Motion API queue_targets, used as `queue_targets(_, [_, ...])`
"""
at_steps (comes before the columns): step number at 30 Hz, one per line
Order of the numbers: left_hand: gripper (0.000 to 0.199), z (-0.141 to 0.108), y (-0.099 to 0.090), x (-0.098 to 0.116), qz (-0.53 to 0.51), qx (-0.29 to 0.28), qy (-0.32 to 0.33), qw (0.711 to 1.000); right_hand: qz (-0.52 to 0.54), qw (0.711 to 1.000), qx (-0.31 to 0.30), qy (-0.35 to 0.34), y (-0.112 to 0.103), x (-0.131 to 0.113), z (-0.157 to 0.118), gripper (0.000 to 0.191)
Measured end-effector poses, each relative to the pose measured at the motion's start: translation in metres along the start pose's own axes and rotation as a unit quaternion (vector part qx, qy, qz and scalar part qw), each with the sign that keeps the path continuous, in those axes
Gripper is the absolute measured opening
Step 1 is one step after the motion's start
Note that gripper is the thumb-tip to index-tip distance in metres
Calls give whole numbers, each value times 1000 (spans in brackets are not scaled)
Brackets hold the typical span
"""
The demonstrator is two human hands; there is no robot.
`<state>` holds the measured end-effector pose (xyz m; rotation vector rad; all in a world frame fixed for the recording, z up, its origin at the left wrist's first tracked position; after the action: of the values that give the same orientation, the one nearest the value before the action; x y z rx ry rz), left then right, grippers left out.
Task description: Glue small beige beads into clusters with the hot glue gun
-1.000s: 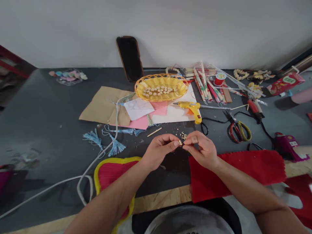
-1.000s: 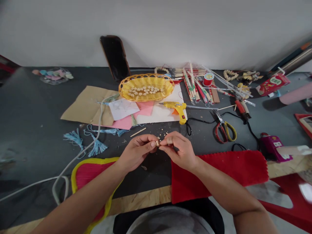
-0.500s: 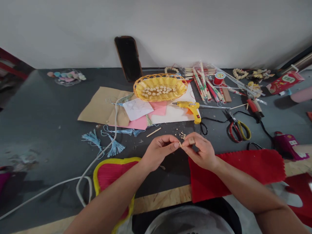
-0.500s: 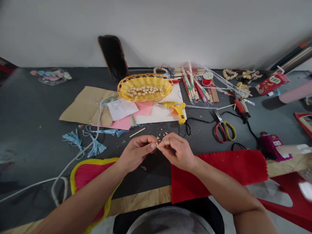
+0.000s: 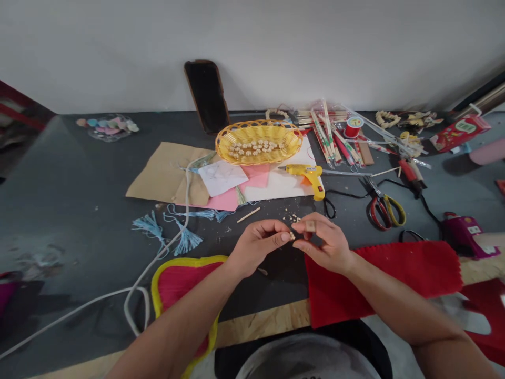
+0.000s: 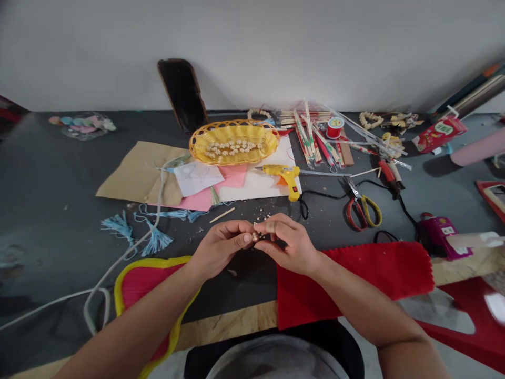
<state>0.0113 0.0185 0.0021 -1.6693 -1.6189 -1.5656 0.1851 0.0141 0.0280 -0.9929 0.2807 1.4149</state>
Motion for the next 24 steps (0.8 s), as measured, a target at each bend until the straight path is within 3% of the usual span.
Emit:
queue_targets(14, [26, -1, 3, -1, -21, 38, -44, 998, -14, 1000, -1, 0, 3, 1, -2, 17])
queue_targets(24, [24, -2, 4, 1, 0, 9, -39, 999, -1, 1000, 1, 3, 4, 0, -1, 17])
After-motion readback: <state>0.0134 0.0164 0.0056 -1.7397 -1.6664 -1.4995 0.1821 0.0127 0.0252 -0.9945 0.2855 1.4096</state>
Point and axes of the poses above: each hand's wrist, its own z-axis towards the middle knuckle, its own y-axis out of the palm, x = y × z, the point moved 2 cm from there along z, towards the middle knuckle, and after that the axes turned 6 degrees about -y, right-handed, at the moved point
